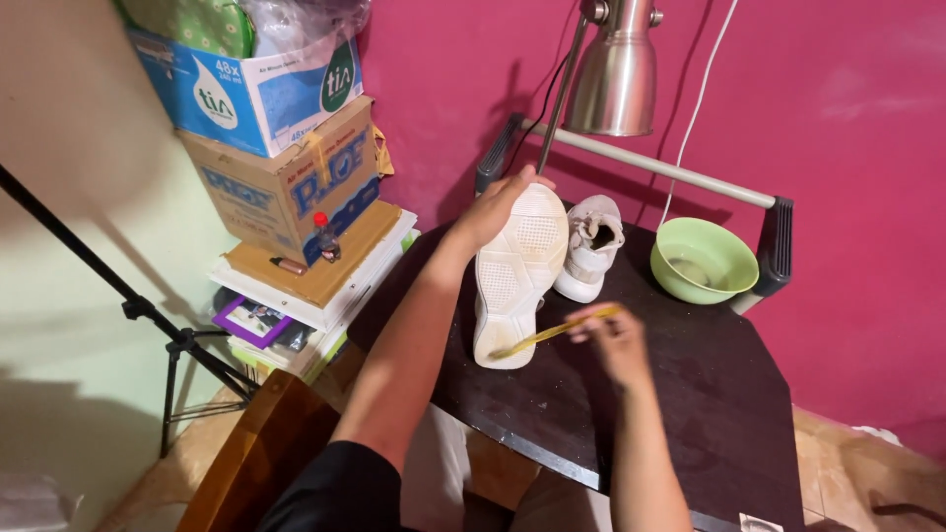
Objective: The person scrubs the sole of a white sneaker using a yellow toothbrush. They repeatedly dip the brush into a green bowl of water and continue scrubbing the shoe's bottom surface.
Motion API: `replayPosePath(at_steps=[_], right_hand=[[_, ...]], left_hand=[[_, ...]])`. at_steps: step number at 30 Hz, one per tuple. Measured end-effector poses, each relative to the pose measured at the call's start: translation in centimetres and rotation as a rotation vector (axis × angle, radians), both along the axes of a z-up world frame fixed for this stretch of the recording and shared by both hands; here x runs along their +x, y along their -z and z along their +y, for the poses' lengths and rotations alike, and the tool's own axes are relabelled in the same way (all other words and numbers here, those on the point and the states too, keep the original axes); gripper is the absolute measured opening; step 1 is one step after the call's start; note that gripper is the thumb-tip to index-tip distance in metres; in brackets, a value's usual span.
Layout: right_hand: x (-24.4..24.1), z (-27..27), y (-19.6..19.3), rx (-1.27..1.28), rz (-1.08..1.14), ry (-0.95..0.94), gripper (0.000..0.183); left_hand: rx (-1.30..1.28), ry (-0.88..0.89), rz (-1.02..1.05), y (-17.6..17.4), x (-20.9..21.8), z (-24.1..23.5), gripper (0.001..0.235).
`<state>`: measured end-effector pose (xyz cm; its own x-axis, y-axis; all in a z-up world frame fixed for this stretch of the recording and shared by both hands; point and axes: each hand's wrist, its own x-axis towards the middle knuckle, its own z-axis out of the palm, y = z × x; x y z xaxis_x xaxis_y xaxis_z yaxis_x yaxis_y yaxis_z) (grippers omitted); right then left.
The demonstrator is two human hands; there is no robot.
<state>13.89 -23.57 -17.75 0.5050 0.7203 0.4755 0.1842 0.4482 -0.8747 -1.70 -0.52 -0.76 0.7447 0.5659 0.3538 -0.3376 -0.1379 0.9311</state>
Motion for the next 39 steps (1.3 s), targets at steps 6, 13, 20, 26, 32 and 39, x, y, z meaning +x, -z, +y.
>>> replayPosePath(at_steps=[6,13,20,26,32,39], right_hand=[[-0.9,0.2,-0.4,-0.018,0.012,-0.002,0.02],[-1.0,0.2,0.1,-0.039,-0.007,-0.019,0.019],[1.5,0.2,1.6,0.068,0.058,-0.003,0.02],[0.8,0.9,1.9,0.087,0.193,-0.023,0.02],[2.0,0.5,2.6,0.074,0.083,0.032,0.02],[3.0,0.2,1.9,0.156,0.066,0.101,0.021]], left_hand=[[-0.079,0.038,-0.083,2.4,1.4,2.9,0.043],[0.011,0.039,-0.102,1.7,0.5,0.9,0.029],[0.016,0.045,-0.097,1.4,-0.1,0.7,0.029],[0.028,0.027,-0.085,1.6,-1.0,1.1,0.028],[0.079,0.053,-0.071,0.0,-1.9,-1.8,0.029],[0.095,0.047,-0.047,0.8,-0.7,-1.0,0.028]])
